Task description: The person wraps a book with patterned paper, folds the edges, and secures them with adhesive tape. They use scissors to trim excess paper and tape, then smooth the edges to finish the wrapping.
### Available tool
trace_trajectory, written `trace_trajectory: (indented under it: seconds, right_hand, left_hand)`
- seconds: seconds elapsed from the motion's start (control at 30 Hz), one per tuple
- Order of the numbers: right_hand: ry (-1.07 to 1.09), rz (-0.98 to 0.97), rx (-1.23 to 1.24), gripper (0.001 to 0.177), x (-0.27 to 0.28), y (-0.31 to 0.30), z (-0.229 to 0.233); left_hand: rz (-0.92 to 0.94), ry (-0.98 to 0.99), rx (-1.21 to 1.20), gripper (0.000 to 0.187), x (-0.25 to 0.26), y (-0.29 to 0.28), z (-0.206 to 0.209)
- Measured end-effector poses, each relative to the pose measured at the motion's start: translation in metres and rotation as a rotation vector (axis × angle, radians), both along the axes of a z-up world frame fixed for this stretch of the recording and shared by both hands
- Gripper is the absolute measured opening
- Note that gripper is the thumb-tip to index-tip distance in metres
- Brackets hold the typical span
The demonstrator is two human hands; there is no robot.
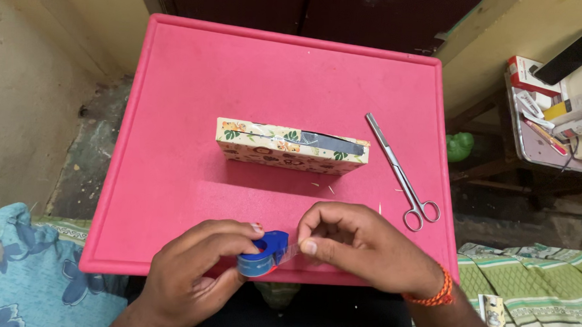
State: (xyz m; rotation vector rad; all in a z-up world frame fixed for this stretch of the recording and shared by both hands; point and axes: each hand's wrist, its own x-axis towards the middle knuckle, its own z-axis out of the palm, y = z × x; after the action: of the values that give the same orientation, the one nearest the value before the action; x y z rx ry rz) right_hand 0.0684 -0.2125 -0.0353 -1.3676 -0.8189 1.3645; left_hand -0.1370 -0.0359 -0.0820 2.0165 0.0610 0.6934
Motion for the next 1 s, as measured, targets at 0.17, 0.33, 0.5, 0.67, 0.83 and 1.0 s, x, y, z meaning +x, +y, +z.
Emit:
trace_trajectory:
  seconds: [0.17, 0.33, 0.5, 0.67, 0.83, 1.0]
  right_hand:
    - [0.043, -0.078, 0.039, 0.012, -0.007, -0.002, -0.011]
    - [-0.028, -0.193, -0.055, 0.011, -0.008, -0.007, -0.018]
    - [0.003, -0.168, -0.055, 0.01, -0.001, -0.006, -0.017]
    - [0.068, -0.047, -0.019, 0.012, 0.001, -0.007, -0.009]
    - [0.091, -0.016, -0.009, 0.012, 0.001, -0.01, 0.0]
    - [0.009, -0.1, -0.019, 0.012, 0.0, -0.014, 0.005]
  left_hand:
    - [0.002, 0.031, 0.022, 0.034, 0.003, -0.001, 0.005]
    - [-0.012, -0.032, 0.182, 0.039, 0.004, -0.002, 0.008]
    - [0.002, -0.158, 0.241, 0.035, 0.007, -0.008, 0.007]
    - [-0.002, -0.215, 0.151, 0.028, 0.005, -0.014, 0.009]
    - [0.002, -0.27, 0.202, 0.027, 0.004, -0.014, 0.017]
    - [-0.015, -0.185, 0.37, 0.03, 0.001, -0.001, 0.022]
